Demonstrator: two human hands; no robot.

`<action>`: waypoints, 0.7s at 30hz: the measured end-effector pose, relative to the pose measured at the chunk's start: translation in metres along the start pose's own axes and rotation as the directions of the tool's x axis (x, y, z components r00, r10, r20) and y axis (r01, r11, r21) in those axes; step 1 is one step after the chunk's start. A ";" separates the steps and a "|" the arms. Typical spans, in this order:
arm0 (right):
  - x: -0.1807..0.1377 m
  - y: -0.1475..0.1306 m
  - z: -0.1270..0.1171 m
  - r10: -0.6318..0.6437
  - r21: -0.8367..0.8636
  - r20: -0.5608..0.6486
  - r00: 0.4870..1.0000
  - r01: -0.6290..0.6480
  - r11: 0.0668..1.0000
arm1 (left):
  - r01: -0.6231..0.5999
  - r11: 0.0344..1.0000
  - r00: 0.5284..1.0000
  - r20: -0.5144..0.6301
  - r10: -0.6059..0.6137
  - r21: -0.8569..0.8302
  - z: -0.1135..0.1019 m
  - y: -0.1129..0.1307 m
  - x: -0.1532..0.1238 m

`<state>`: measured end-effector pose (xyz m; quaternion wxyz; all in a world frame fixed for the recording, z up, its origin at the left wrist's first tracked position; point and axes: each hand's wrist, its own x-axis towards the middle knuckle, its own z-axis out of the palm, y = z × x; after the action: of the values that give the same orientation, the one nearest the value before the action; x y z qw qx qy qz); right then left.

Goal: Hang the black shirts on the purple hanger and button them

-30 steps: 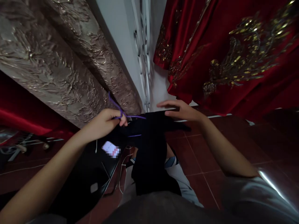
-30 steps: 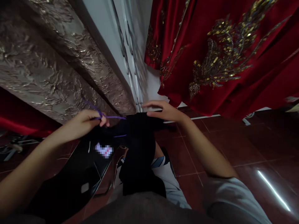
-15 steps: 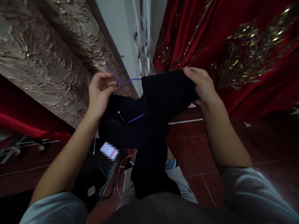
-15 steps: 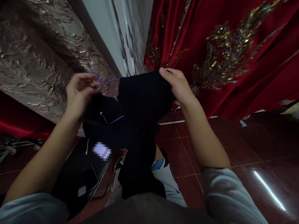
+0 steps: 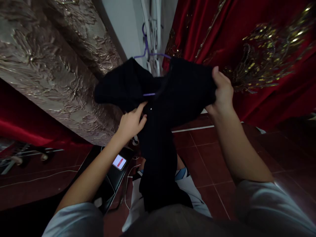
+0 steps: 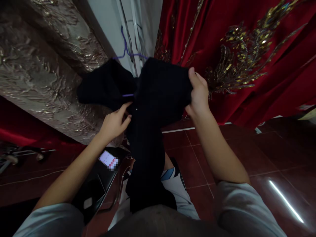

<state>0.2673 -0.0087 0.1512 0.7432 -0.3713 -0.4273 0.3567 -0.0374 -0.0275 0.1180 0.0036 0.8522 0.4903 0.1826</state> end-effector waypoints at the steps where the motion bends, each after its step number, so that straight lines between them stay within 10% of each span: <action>1: -0.006 0.002 -0.005 0.003 -0.005 -0.024 1.000 -0.003 1.000 | 0.006 1.000 1.000 0.016 -0.007 0.017 0.004 0.000 -0.001; 8: -0.008 0.014 -0.032 -0.114 -0.099 -0.134 0.984 0.101 0.990 | -0.051 0.994 0.998 0.041 0.055 -0.100 0.038 0.007 -0.019; 13: -0.082 0.034 -0.011 -0.472 -0.531 -0.370 0.800 0.235 0.814 | -0.160 0.883 0.967 -0.252 0.049 -0.441 0.059 0.029 -0.040; 15: -0.131 0.047 0.008 -0.346 -0.464 -0.419 0.839 0.130 0.876 | -0.179 0.837 0.936 -0.352 -0.017 -0.517 0.065 0.043 -0.048; 17: -0.172 0.059 0.028 0.035 -0.241 -0.314 0.949 -0.115 0.964 | -0.170 0.795 0.912 -0.398 -0.097 -0.582 0.069 0.058 -0.056; 21: -0.201 0.065 0.053 0.415 -0.103 0.056 0.908 -0.408 0.907 | -0.086 0.703 0.875 -0.390 -0.285 -0.706 0.074 0.082 -0.070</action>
<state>0.1292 -0.1356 0.0395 0.6170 -0.4720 -0.3828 0.5000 0.0227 -0.1164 0.0426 0.2189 0.6853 0.4155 0.5565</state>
